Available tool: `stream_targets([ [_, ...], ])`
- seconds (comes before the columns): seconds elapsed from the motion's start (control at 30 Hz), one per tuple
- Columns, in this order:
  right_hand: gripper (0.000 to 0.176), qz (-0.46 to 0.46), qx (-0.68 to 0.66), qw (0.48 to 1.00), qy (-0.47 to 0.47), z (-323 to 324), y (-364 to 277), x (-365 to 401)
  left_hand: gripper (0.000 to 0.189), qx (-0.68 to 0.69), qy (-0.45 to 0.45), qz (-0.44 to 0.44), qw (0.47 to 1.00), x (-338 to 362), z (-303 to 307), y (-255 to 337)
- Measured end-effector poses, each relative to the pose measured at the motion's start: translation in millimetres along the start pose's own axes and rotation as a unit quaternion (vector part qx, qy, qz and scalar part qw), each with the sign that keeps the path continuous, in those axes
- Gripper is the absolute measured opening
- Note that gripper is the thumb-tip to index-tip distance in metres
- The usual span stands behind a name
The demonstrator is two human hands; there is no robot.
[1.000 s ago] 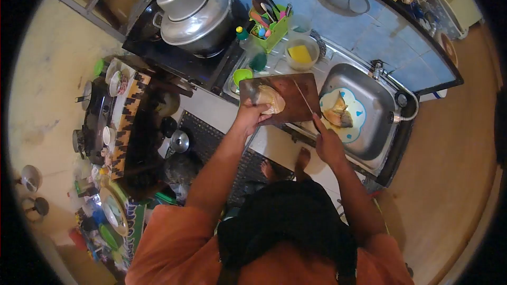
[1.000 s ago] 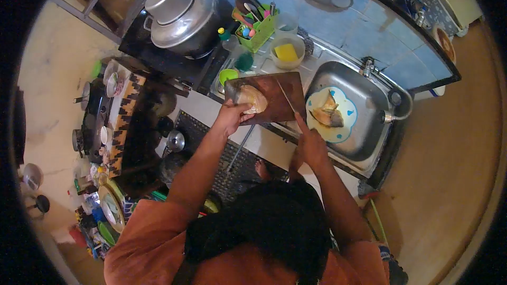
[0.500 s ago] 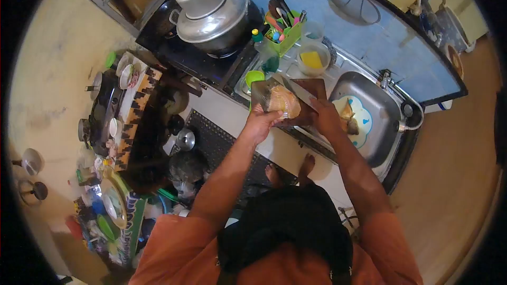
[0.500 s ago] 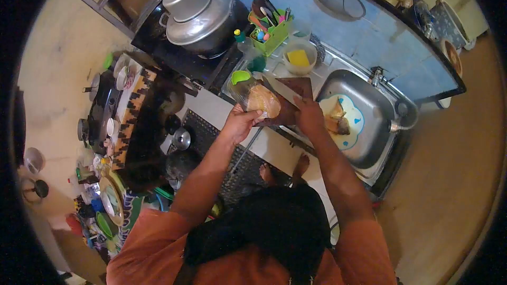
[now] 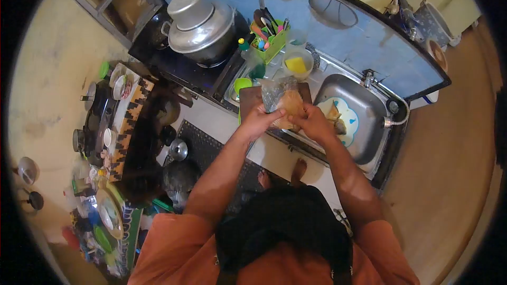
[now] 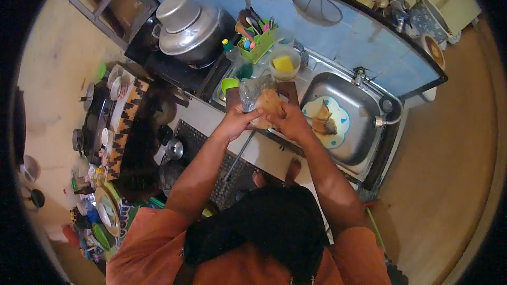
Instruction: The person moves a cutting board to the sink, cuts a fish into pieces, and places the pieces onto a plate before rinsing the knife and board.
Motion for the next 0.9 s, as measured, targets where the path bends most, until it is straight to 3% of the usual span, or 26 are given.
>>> stream_targets([
  [0.07,0.032,-0.017,0.05,0.998,-0.033,3,-2,3,0.033,-0.026,0.017,-0.026,0.999,2,-5,6],
  [0.13,0.032,-0.021,0.088,0.994,-0.068,3,-11,10,0.033,-0.202,0.015,-0.137,0.97,3,-8,16],
  [0.17,0.032,-0.019,0.09,0.994,-0.067,4,-10,10,0.033,-0.202,0.014,-0.139,0.969,1,-9,15],
  [0.23,0.032,-0.016,0.058,0.996,-0.072,6,-8,13,0.028,-0.282,0.023,-0.244,0.928,-1,-14,18],
  [0.37,0.03,0.063,0.217,0.974,-0.026,8,-18,16,0.028,-0.331,0.02,-0.276,0.902,-5,-20,9],
  [0.43,0.024,0.105,0.283,0.952,0.044,6,-18,14,0.027,-0.483,0.171,-0.258,0.819,-17,-8,-11],
  [0.53,0.025,0.031,0.346,0.934,0.082,4,-29,20,0.026,-0.504,0.162,-0.291,0.797,-17,-14,-15],
  [0.67,0.026,0.041,0.352,0.928,0.111,4,-25,17,0.024,-0.453,0.199,-0.192,0.848,-8,-32,-16],
  [0.73,0.032,0.027,0.389,0.914,0.109,0,-42,22,0.035,-0.329,0.224,-0.295,0.868,-11,-32,-22],
  [0.87,0.034,0.018,0.438,0.891,0.117,-5,-29,8,0.033,-0.328,0.252,-0.345,0.843,-11,-39,-23],
  [0.9,0.031,0.005,0.439,0.888,0.139,-9,-29,5,0.031,-0.319,0.243,-0.244,0.883,-8,-39,-20],
])
Point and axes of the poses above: each hand's wrist, its own x-axis away from the middle knuckle, its own z-axis out of the back of the hand, y = z × x, the point moved 3 cm from there along -x, towards the middle knuckle, and after that the axes turned 2 degrees about -z, right-handed, at the moved point
